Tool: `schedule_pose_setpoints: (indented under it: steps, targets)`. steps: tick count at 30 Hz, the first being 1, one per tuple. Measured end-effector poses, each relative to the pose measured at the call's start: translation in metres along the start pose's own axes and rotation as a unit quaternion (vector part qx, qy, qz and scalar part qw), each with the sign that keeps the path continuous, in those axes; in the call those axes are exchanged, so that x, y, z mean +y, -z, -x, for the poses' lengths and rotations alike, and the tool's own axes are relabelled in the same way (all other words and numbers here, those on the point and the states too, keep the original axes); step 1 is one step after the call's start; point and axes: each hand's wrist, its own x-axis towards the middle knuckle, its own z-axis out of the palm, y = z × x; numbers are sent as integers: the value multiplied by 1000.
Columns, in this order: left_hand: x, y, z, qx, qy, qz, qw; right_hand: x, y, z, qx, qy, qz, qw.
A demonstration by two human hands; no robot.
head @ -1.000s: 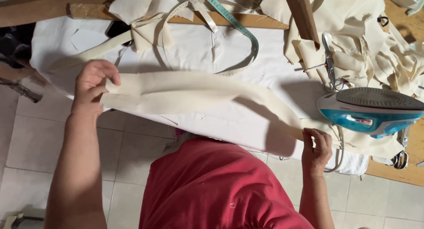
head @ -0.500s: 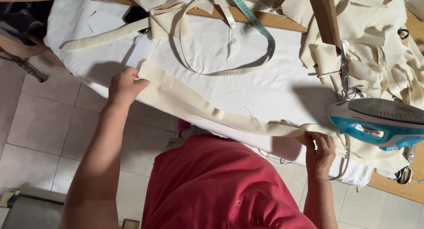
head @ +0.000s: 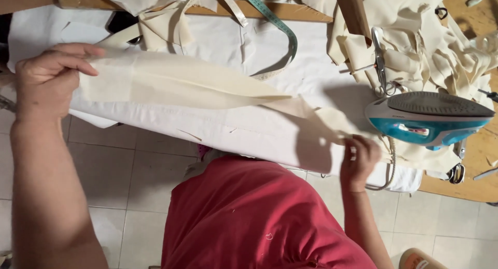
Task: The person is folding and ironing long strips of white fabric on a work table to create pressed edges.
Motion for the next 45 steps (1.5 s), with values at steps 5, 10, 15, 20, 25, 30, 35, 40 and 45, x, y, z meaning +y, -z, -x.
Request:
schedule_pose_setpoints:
  steps: [5,10,15,20,25,30,35,40,45]
  targets:
    - [-27,12,10,-35,87,-139,986,-32,-9,15,-140,62,52,987]
    - [-92,14,33,-46,174,-219,959,-40,-3,15,-158,39,15,987]
    - [-125,14,46,52,190,-206,958,-35,5,9,-199,5,-43,979]
    - [-195,44,71,53,237,-179,953,-35,7,5,-201,9,-66,977]
    - [-161,19,80,33,326,-128,936,-24,9,25,-177,-41,-91,979]
    - [-148,-16,67,126,287,-82,946,-7,11,37,-67,-89,-52,992]
    - [-181,-9,67,208,383,-23,900,15,11,36,-102,-88,-2,991]
    - [-204,19,91,205,416,-106,880,27,8,47,-144,-96,69,982]
    - [-204,10,107,131,322,-186,919,30,8,54,-169,-84,108,976]
